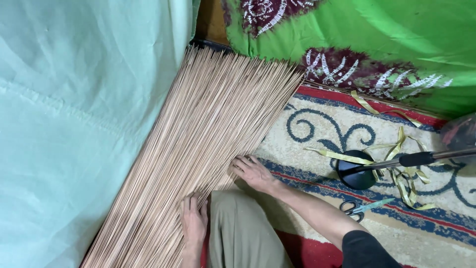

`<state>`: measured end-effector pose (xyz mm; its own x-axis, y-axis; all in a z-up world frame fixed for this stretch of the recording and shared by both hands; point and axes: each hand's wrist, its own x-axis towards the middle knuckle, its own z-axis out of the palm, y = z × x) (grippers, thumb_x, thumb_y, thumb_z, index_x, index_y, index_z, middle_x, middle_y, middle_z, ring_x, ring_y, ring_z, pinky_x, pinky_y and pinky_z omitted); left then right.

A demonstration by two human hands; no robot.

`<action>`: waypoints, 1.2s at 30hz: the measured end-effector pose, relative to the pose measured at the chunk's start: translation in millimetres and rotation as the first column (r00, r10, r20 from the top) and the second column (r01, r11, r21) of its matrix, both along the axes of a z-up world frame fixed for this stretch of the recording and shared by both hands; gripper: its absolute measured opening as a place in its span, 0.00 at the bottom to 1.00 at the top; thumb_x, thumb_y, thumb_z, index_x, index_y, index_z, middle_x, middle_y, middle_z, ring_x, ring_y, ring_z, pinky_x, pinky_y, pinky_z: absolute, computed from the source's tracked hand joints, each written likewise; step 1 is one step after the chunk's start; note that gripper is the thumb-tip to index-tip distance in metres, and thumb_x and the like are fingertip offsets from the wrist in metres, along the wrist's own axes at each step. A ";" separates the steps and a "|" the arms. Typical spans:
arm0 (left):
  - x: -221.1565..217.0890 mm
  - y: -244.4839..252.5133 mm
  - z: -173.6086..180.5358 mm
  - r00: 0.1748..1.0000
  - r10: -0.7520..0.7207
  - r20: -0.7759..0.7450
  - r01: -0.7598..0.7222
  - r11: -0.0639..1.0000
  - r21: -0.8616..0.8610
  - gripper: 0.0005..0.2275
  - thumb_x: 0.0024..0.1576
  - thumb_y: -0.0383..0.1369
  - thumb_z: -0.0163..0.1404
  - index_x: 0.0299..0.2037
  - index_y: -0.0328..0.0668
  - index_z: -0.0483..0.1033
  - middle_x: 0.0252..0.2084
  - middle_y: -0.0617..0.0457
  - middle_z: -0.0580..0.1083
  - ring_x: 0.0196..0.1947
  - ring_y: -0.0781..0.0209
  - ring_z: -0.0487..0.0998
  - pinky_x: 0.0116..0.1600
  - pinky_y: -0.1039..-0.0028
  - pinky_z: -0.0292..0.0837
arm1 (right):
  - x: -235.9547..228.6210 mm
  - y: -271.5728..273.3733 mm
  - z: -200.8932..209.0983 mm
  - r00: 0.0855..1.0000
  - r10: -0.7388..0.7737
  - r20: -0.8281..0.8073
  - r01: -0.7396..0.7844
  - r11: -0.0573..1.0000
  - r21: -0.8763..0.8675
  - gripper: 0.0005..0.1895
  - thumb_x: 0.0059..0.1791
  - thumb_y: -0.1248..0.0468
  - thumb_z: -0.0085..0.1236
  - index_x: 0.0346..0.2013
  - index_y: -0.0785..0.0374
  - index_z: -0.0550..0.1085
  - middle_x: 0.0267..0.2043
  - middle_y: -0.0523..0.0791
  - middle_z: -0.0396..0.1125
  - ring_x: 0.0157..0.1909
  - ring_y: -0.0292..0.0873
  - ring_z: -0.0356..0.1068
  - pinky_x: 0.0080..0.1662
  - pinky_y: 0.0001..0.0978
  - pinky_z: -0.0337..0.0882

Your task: Spreading out and aligning a large bundle of thin bamboo sticks on a rug using both hands.

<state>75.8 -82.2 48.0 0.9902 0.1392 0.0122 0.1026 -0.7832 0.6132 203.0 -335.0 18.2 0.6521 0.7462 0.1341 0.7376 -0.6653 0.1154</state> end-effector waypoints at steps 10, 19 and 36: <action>-36.6 12.7 -40.5 0.993 -0.097 -0.064 0.114 0.933 0.343 0.17 0.55 0.40 0.54 0.54 0.50 0.79 0.53 0.58 0.74 0.48 0.62 0.71 0.57 0.65 0.62 | 26.3 6.9 35.2 0.929 -0.058 -0.366 0.083 0.995 0.054 0.33 0.46 0.71 0.47 0.67 0.52 0.62 0.71 0.45 0.54 0.75 0.50 0.47 0.73 0.61 0.39; -33.9 3.9 -56.0 0.998 -0.056 -0.031 0.064 0.939 0.339 0.17 0.53 0.26 0.52 0.53 0.48 0.79 0.54 0.60 0.74 0.48 0.64 0.72 0.52 0.70 0.67 | 44.2 -11.6 -21.4 0.995 0.104 0.003 -0.091 0.880 -0.466 0.29 0.52 0.57 0.43 0.69 0.55 0.56 0.73 0.45 0.44 0.75 0.48 0.39 0.75 0.54 0.36; 49.1 -11.2 -27.9 0.941 -0.181 -0.286 0.229 0.963 0.145 0.19 0.57 0.21 0.42 0.55 0.47 0.78 0.63 0.48 0.72 0.48 0.51 0.83 0.56 0.62 0.81 | 38.9 -13.4 14.6 0.999 0.035 -0.019 -0.036 0.998 -0.051 0.32 0.46 0.45 0.62 0.53 0.61 0.63 0.54 0.50 0.53 0.54 0.48 0.60 0.48 0.37 0.77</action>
<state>124.9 -93.3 20.1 0.9667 -0.0474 -0.2516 0.0701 -0.8963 0.4379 242.0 -348.4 32.8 0.6273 0.7743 0.0831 0.7628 -0.6324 0.1348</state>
